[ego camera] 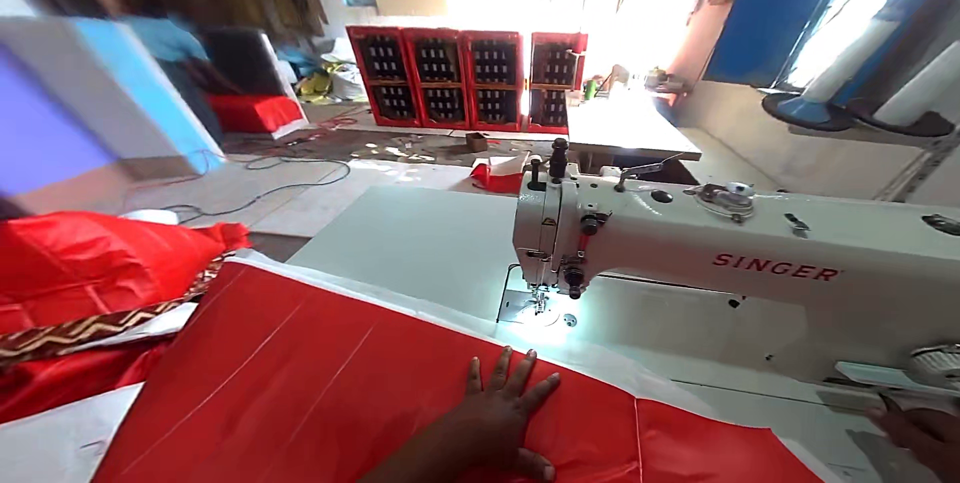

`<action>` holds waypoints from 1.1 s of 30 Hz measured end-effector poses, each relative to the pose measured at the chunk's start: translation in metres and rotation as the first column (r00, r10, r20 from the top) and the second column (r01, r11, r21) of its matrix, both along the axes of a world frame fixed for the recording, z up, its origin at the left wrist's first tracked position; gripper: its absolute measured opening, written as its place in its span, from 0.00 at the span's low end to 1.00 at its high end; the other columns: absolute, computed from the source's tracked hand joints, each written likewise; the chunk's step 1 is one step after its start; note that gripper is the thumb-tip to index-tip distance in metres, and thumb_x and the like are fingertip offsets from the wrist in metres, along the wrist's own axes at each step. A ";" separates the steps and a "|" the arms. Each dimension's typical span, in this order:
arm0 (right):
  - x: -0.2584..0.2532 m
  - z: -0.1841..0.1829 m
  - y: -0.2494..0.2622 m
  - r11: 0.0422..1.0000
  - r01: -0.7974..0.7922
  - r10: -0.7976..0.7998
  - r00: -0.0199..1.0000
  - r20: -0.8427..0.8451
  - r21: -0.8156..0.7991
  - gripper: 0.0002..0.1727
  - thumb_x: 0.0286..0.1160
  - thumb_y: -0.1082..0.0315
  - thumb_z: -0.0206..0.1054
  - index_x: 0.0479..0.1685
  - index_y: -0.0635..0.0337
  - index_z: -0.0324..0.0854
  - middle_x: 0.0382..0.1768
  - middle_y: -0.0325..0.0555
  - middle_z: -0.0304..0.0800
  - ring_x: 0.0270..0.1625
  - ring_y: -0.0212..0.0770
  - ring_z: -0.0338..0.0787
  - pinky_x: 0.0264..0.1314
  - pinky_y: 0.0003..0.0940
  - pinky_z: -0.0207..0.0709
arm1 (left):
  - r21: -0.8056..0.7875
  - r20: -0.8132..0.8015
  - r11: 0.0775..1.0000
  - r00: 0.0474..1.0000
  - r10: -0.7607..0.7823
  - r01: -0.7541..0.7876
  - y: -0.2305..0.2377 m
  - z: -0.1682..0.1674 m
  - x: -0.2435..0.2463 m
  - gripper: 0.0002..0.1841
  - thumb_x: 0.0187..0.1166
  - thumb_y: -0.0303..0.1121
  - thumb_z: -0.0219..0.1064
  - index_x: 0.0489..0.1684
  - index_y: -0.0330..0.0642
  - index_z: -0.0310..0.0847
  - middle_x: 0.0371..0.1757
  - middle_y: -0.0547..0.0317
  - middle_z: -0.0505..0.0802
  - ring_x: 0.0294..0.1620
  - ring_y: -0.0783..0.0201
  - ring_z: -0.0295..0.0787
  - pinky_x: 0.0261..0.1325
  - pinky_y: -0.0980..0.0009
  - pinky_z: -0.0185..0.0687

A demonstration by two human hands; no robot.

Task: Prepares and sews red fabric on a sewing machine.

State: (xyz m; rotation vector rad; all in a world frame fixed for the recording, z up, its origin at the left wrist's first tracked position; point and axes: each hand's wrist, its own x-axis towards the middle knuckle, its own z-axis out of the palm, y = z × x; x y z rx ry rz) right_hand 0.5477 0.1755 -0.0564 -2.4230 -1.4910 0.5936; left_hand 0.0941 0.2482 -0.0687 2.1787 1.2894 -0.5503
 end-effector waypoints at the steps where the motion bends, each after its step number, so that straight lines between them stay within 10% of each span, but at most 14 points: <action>1: -0.013 -0.003 0.007 0.988 -0.152 0.148 0.985 -0.084 -0.040 0.29 0.91 0.53 0.55 0.59 0.79 0.82 0.56 0.78 0.86 0.62 0.72 0.87 0.70 0.69 0.72 | 0.000 0.003 1.000 1.000 0.008 -0.008 0.003 0.000 -0.001 0.56 0.73 0.68 0.67 0.98 0.69 0.29 0.98 0.51 0.29 0.95 0.34 0.11 0.79 0.15 0.15; 6: -0.076 -0.013 0.065 0.853 -0.522 0.506 0.818 -0.272 0.018 0.22 0.86 0.54 0.62 0.68 0.60 0.84 0.59 0.53 0.91 0.61 0.47 0.90 0.68 0.51 0.79 | 0.009 0.023 1.000 0.999 0.029 -0.029 0.016 -0.005 -0.005 0.56 0.72 0.71 0.65 0.98 0.71 0.30 0.98 0.52 0.30 0.96 0.37 0.11 0.80 0.17 0.13; 15: -0.161 0.039 0.137 0.507 -0.819 0.738 0.573 -0.356 -0.267 0.34 0.77 0.59 0.74 0.83 0.53 0.70 0.78 0.54 0.76 0.75 0.53 0.80 0.75 0.51 0.73 | 0.029 -0.005 0.999 0.999 0.044 -0.044 0.016 -0.010 -0.004 0.55 0.71 0.74 0.62 0.98 0.73 0.29 0.98 0.58 0.27 0.96 0.40 0.08 0.81 0.19 0.11; 22: -0.202 -0.017 0.126 0.334 -0.907 0.938 0.294 -0.184 0.256 0.27 0.86 0.52 0.62 0.76 0.59 0.78 0.78 0.49 0.78 0.79 0.41 0.77 0.82 0.41 0.70 | 0.039 -0.021 0.996 0.996 0.083 -0.082 0.013 -0.009 0.004 0.58 0.69 0.75 0.63 0.98 0.72 0.28 0.98 0.54 0.28 0.96 0.36 0.10 0.80 0.17 0.14; 26: -0.215 -0.056 0.118 0.329 -0.903 0.941 0.291 -0.171 0.277 0.32 0.90 0.46 0.52 0.84 0.56 0.72 0.84 0.49 0.72 0.87 0.45 0.69 0.89 0.46 0.59 | 0.011 0.003 0.998 0.998 0.065 -0.065 0.016 -0.006 -0.001 0.56 0.71 0.74 0.62 0.98 0.73 0.27 0.98 0.53 0.30 0.96 0.37 0.11 0.80 0.17 0.14; 33: -0.211 -0.070 0.116 0.213 -0.945 0.966 0.242 0.092 0.248 0.32 0.93 0.44 0.43 0.85 0.52 0.71 0.86 0.45 0.70 0.89 0.44 0.67 0.89 0.48 0.57 | 0.485 0.359 0.849 0.933 0.025 -0.209 0.040 -0.048 -0.027 0.30 0.91 0.58 0.47 0.85 0.54 0.71 0.78 0.55 0.82 0.78 0.51 0.74 0.72 0.46 0.66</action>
